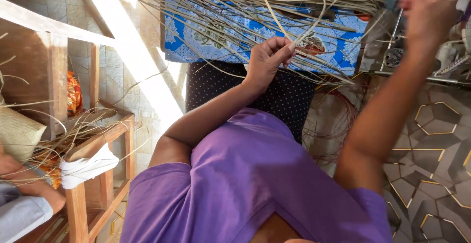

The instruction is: The person is weaving thin strands of straw together on a wooden frame to create a patterned material.

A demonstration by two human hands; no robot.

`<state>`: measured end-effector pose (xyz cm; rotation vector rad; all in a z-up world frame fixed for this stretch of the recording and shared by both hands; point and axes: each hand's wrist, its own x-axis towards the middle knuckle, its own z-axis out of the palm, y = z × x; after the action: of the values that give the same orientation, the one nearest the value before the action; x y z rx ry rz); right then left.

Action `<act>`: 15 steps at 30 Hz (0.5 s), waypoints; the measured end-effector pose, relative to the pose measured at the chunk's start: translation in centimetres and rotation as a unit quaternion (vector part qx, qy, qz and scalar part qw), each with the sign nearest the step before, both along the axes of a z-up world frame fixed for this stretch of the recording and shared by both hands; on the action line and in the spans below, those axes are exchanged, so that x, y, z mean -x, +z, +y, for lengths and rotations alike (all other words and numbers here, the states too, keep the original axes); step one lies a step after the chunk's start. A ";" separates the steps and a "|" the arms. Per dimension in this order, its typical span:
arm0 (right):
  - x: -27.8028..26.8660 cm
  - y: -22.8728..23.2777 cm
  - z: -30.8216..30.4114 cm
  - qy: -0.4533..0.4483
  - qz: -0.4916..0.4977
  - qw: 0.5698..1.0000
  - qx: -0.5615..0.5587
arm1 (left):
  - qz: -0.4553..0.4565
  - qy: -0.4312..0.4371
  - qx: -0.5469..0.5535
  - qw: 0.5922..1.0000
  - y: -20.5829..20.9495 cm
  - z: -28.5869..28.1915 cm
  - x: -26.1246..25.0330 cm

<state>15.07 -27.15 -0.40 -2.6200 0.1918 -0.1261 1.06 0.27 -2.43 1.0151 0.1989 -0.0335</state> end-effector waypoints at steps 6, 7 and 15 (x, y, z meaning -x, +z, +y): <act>8.6 2.7 13.1 0.259 -0.014 0.945 -0.197 | -0.016 0.000 -0.015 1.000 0.1 -0.6 -0.5; 9.0 2.6 14.0 0.197 0.017 0.941 -0.276 | -0.017 0.008 -0.022 1.000 0.2 -0.6 -0.6; 10.9 3.5 16.4 0.193 -0.264 0.943 -0.055 | 0.008 0.023 -0.031 0.999 -0.8 -0.8 -0.7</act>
<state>4.20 -10.73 3.14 -2.3568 -0.4837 -0.6448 1.76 -0.49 -3.24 1.0721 0.2401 0.0068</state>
